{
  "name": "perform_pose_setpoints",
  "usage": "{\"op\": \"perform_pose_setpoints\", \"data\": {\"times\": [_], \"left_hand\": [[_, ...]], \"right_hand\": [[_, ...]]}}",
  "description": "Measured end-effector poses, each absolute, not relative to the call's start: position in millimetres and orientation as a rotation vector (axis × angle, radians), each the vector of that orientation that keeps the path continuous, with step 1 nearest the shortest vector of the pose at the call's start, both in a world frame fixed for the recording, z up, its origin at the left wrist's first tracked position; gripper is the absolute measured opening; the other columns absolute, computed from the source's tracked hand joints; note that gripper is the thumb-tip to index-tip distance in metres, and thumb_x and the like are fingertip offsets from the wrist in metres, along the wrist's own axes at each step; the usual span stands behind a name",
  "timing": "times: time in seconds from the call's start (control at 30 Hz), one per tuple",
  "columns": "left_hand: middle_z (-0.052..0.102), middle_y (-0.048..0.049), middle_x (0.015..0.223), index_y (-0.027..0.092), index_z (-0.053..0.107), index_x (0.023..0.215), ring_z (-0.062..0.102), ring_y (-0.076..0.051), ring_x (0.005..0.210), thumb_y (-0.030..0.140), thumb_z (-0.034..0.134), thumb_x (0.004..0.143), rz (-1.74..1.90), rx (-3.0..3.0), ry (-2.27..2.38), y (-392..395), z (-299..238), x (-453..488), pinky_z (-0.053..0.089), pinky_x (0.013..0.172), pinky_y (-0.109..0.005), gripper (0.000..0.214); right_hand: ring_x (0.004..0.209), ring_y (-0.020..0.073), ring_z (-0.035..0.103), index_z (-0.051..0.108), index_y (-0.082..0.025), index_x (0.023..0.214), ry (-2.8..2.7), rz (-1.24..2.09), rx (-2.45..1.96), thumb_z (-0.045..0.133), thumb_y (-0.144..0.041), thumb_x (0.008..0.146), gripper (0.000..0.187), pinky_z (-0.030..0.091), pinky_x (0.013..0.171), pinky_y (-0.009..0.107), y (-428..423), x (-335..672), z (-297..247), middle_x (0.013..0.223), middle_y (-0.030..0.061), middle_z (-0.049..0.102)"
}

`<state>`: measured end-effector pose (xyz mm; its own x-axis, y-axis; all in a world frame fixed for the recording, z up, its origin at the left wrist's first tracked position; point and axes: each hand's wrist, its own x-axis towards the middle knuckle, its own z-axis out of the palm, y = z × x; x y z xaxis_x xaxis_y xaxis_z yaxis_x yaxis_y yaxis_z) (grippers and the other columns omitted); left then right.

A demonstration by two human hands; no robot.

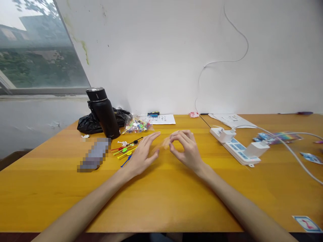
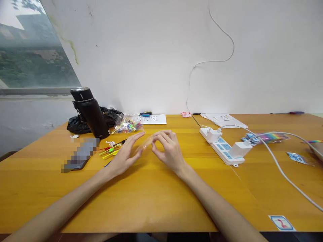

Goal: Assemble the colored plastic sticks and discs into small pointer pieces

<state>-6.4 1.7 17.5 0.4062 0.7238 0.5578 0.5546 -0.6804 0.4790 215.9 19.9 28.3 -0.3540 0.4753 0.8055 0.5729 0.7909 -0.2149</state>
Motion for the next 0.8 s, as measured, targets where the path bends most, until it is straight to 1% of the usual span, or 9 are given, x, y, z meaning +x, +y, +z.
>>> {"op": "perform_pose_setpoints", "data": {"times": [0.1, 0.17, 0.27, 0.37, 0.47, 0.6, 0.67, 0.73, 0.8], "left_hand": [[0.061, -0.0082, 0.128, 0.024, 0.05, 0.133, 0.058, -0.022, 0.12, 0.023, 0.048, 0.1, 1.288, 2.337, 1.205, 7.7, 15.0, -10.0, 0.043, 0.105, -0.04, 0.033], [0.066, -0.0069, 0.114, 0.023, 0.053, 0.125, 0.062, -0.02, 0.107, 0.024, 0.049, 0.1, 1.379, 2.297, 1.244, 10.5, 15.2, -12.7, 0.046, 0.098, -0.038, 0.026], [0.069, -0.0051, 0.107, 0.023, 0.055, 0.122, 0.064, -0.02, 0.101, 0.025, 0.051, 0.1, 1.448, 2.345, 1.241, 11.6, 18.6, -15.8, 0.046, 0.094, -0.037, 0.023], [0.072, -0.0029, 0.105, 0.025, 0.059, 0.119, 0.064, -0.019, 0.099, 0.023, 0.054, 0.1, 1.472, 2.482, 1.214, 10.8, 22.0, -16.9, 0.044, 0.092, -0.035, 0.021], [0.071, -0.0019, 0.11, 0.029, 0.061, 0.122, 0.063, -0.018, 0.102, 0.022, 0.053, 0.1, 1.458, 2.576, 1.21, 11.1, 22.5, -17.9, 0.044, 0.092, -0.035, 0.025], [0.064, -0.0047, 0.123, 0.033, 0.057, 0.134, 0.059, -0.02, 0.112, 0.022, 0.052, 0.1, 1.469, 2.644, 1.305, 13.0, 22.9, -20.8, 0.043, 0.097, -0.037, 0.036], [0.061, -0.005, 0.129, 0.035, 0.053, 0.138, 0.056, -0.022, 0.116, 0.019, 0.052, 0.099, 1.491, 2.715, 1.371, 11.7, 26.0, -21.1, 0.041, 0.102, -0.04, 0.041], [0.058, -0.0045, 0.137, 0.036, 0.048, 0.143, 0.052, -0.024, 0.124, 0.017, 0.051, 0.099, 1.465, 2.786, 1.4, 7.5, 30.9, -19.0, 0.037, 0.108, -0.044, 0.048], [0.052, -0.0051, 0.146, 0.034, 0.038, 0.15, 0.045, -0.026, 0.133, 0.021, 0.053, 0.097, 1.36, 2.843, 1.369, 1.6, 35.3, -14.7, 0.031, 0.114, -0.047, 0.056]], "right_hand": [[0.099, 0.024, 0.057, 0.059, -0.023, 0.094, -2.025, -0.097, -0.818, 0.059, -0.015, 0.09, 0.009, 0.044, 0.092, 0.039, 20.5, 217.1, 29.6, 0.093, 0.0027, 0.069], [0.097, 0.0238, 0.057, 0.06, -0.023, 0.099, -2.043, -0.066, -0.825, 0.06, -0.017, 0.09, 0.011, 0.045, 0.091, 0.039, 21.2, 217.3, 29.4, 0.094, 0.0032, 0.069], [0.095, 0.0231, 0.058, 0.061, -0.023, 0.109, -2.073, -0.003, -0.819, 0.06, -0.02, 0.093, 0.016, 0.047, 0.09, 0.039, 22.3, 216.5, 28.0, 0.097, 0.0038, 0.069], [0.103, 0.0224, 0.06, 0.063, -0.023, 0.11, -2.089, 0.078, -0.778, 0.057, -0.022, 0.097, 0.015, 0.048, 0.094, 0.038, 22.7, 215.5, 26.4, 0.103, 0.0041, 0.07], [0.11, 0.0211, 0.062, 0.063, -0.024, 0.115, -2.079, 0.246, -0.741, 0.054, -0.024, 0.099, 0.019, 0.049, 0.098, 0.037, 21.0, 214.1, 26.0, 0.114, 0.005, 0.069], [0.103, 0.0189, 0.068, 0.065, -0.025, 0.112, -2.066, 0.582, -0.732, 0.05, -0.029, 0.102, 0.019, 0.053, 0.094, 0.035, 15.0, 210.1, 27.8, 0.109, 0.0041, 0.071], [0.106, 0.0194, 0.069, 0.064, -0.024, 0.113, -2.019, 0.789, -0.714, 0.05, -0.032, 0.102, 0.019, 0.054, 0.095, 0.036, 12.3, 207.5, 28.6, 0.111, 0.0049, 0.071], [0.111, 0.0209, 0.068, 0.06, -0.024, 0.119, -1.943, 0.993, -0.691, 0.052, -0.035, 0.101, 0.023, 0.053, 0.098, 0.039, 11.2, 205.2, 28.5, 0.117, 0.0067, 0.07], [0.116, 0.0225, 0.066, 0.054, -0.026, 0.13, -1.856, 1.181, -0.66, 0.056, -0.038, 0.099, 0.033, 0.051, 0.103, 0.043, 11.8, 203.5, 27.9, 0.123, 0.0085, 0.068]]}}
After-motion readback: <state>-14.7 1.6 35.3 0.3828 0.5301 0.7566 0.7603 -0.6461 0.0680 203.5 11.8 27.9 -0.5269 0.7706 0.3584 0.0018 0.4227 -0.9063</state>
